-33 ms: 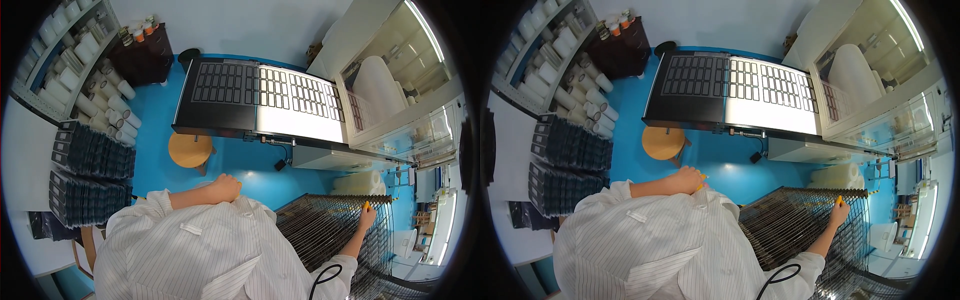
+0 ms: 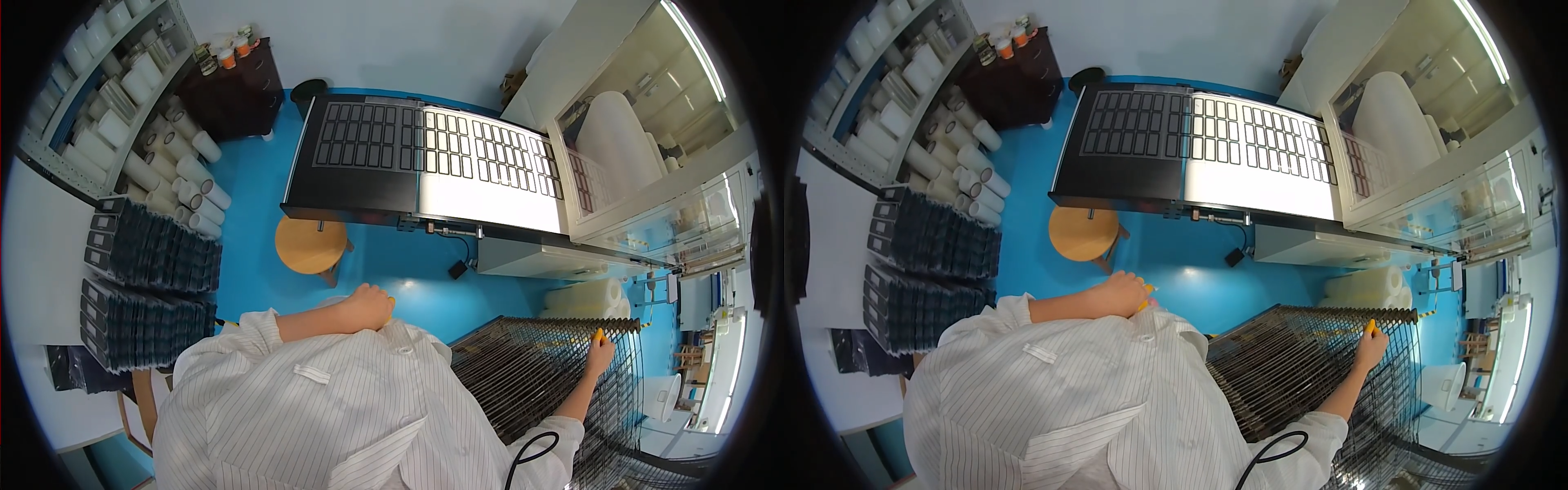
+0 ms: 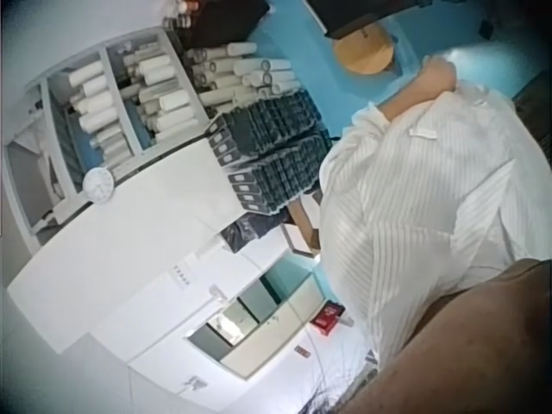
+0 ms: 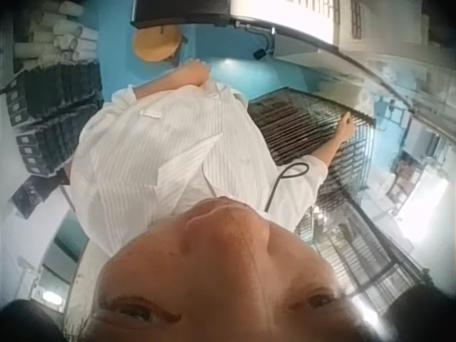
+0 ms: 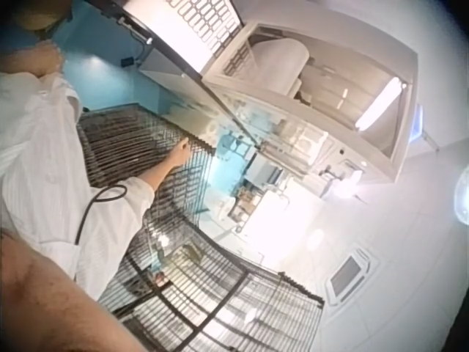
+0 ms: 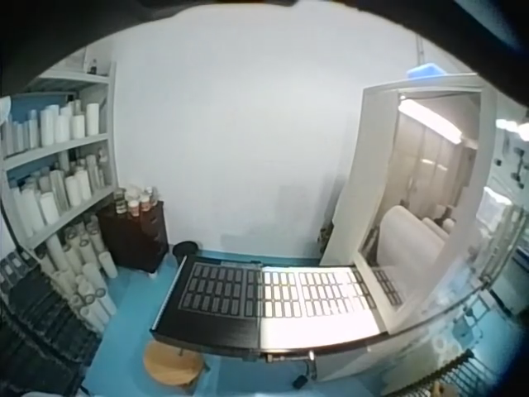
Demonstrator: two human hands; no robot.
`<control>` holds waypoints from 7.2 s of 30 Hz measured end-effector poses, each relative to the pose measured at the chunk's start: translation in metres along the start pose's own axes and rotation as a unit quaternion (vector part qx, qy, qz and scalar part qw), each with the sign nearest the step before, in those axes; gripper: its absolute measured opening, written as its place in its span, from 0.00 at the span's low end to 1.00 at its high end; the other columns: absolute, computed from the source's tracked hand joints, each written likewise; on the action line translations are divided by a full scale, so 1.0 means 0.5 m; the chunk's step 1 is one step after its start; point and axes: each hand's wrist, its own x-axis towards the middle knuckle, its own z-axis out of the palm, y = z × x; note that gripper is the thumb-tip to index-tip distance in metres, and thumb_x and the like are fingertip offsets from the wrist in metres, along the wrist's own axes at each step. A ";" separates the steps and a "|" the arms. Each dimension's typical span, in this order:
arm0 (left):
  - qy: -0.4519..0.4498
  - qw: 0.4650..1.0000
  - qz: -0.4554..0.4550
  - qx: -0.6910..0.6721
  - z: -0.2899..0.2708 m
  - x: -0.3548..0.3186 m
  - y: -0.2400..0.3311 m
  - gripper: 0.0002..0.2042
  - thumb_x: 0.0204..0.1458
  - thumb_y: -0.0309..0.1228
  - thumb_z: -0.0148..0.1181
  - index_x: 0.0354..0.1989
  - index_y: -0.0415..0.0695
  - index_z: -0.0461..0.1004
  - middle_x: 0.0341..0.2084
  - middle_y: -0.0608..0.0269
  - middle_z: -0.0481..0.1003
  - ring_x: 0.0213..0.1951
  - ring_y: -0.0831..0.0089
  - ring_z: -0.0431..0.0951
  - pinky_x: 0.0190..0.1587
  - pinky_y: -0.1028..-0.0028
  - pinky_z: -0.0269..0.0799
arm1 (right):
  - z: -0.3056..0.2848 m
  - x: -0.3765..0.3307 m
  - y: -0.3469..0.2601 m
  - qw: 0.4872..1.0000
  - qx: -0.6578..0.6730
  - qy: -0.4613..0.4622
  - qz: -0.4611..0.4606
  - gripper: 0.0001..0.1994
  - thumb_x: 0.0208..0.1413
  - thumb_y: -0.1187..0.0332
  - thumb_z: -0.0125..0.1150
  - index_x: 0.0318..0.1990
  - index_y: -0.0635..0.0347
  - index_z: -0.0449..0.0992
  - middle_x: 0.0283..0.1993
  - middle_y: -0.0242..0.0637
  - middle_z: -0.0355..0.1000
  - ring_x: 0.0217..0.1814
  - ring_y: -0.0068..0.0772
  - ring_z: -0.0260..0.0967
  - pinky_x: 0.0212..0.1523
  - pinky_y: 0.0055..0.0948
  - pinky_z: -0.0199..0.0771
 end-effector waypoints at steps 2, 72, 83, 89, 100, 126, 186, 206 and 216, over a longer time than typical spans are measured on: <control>-0.004 1.000 -0.003 0.001 -0.003 -0.001 0.000 0.18 0.49 0.34 0.49 0.48 0.40 0.69 0.36 0.52 0.72 0.39 0.59 0.72 0.40 0.64 0.65 | -0.002 -0.001 -0.004 0.999 -0.021 -0.024 0.010 0.14 0.49 0.61 0.53 0.35 0.63 0.75 0.38 0.43 0.65 0.38 0.44 0.65 0.39 0.38 0.64; 0.059 0.998 0.020 -0.010 0.013 0.016 -0.019 0.11 0.44 0.30 0.50 0.34 0.38 0.72 0.29 0.52 0.72 0.35 0.60 0.72 0.36 0.65 0.64 | -0.012 -0.004 -0.020 0.999 -0.023 -0.040 0.024 0.14 0.49 0.60 0.54 0.35 0.62 0.74 0.36 0.41 0.65 0.36 0.43 0.65 0.38 0.37 0.64; 0.064 0.998 0.013 -0.018 0.018 0.012 -0.019 0.11 0.44 0.30 0.50 0.34 0.37 0.71 0.30 0.51 0.72 0.35 0.60 0.72 0.36 0.64 0.64 | -0.004 -0.002 -0.008 0.999 -0.026 -0.029 0.015 0.13 0.49 0.61 0.53 0.35 0.62 0.74 0.37 0.42 0.65 0.36 0.44 0.66 0.38 0.37 0.65; 0.059 0.998 0.015 -0.021 0.012 0.008 -0.016 0.11 0.44 0.30 0.50 0.34 0.37 0.71 0.30 0.51 0.72 0.35 0.60 0.72 0.37 0.64 0.64 | 0.003 0.007 0.007 0.997 -0.027 -0.056 0.038 0.14 0.49 0.60 0.53 0.35 0.62 0.75 0.37 0.42 0.65 0.36 0.44 0.65 0.37 0.37 0.65; 0.005 1.000 -0.014 -0.012 0.010 0.003 -0.009 0.17 0.47 0.35 0.52 0.45 0.42 0.71 0.35 0.53 0.72 0.39 0.58 0.71 0.39 0.64 0.64 | -0.007 -0.007 -0.017 1.000 -0.015 0.014 0.000 0.17 0.47 0.56 0.58 0.31 0.63 0.77 0.31 0.45 0.67 0.30 0.44 0.66 0.31 0.39 0.63; 0.015 0.999 -0.016 -0.025 0.032 -0.042 -0.001 0.16 0.46 0.34 0.52 0.44 0.42 0.70 0.36 0.53 0.72 0.39 0.59 0.72 0.40 0.63 0.65 | -0.011 -0.006 -0.013 0.999 -0.033 -0.017 0.010 0.17 0.47 0.56 0.58 0.32 0.64 0.77 0.32 0.47 0.67 0.31 0.45 0.66 0.31 0.40 0.63; 0.061 0.997 0.003 -0.053 0.044 -0.027 -0.021 0.11 0.44 0.30 0.51 0.35 0.36 0.71 0.30 0.51 0.72 0.36 0.60 0.72 0.37 0.63 0.65 | 0.005 0.001 0.006 0.999 -0.045 -0.006 0.002 0.18 0.48 0.54 0.56 0.34 0.62 0.76 0.34 0.47 0.67 0.34 0.46 0.67 0.35 0.40 0.65; 0.011 0.999 -0.017 -0.039 0.037 -0.020 -0.002 0.19 0.44 0.35 0.54 0.45 0.42 0.70 0.37 0.53 0.73 0.40 0.59 0.72 0.41 0.63 0.66 | -0.006 -0.005 -0.004 0.999 -0.050 -0.016 -0.001 0.19 0.51 0.52 0.53 0.35 0.61 0.76 0.36 0.47 0.66 0.35 0.47 0.66 0.35 0.40 0.65; 0.022 0.999 -0.028 -0.035 0.039 -0.038 0.000 0.15 0.44 0.34 0.55 0.41 0.46 0.73 0.35 0.54 0.73 0.39 0.59 0.72 0.40 0.64 0.66 | -0.008 0.005 -0.010 0.997 -0.015 -0.070 0.034 0.18 0.49 0.55 0.55 0.33 0.64 0.76 0.35 0.47 0.66 0.34 0.44 0.66 0.34 0.39 0.64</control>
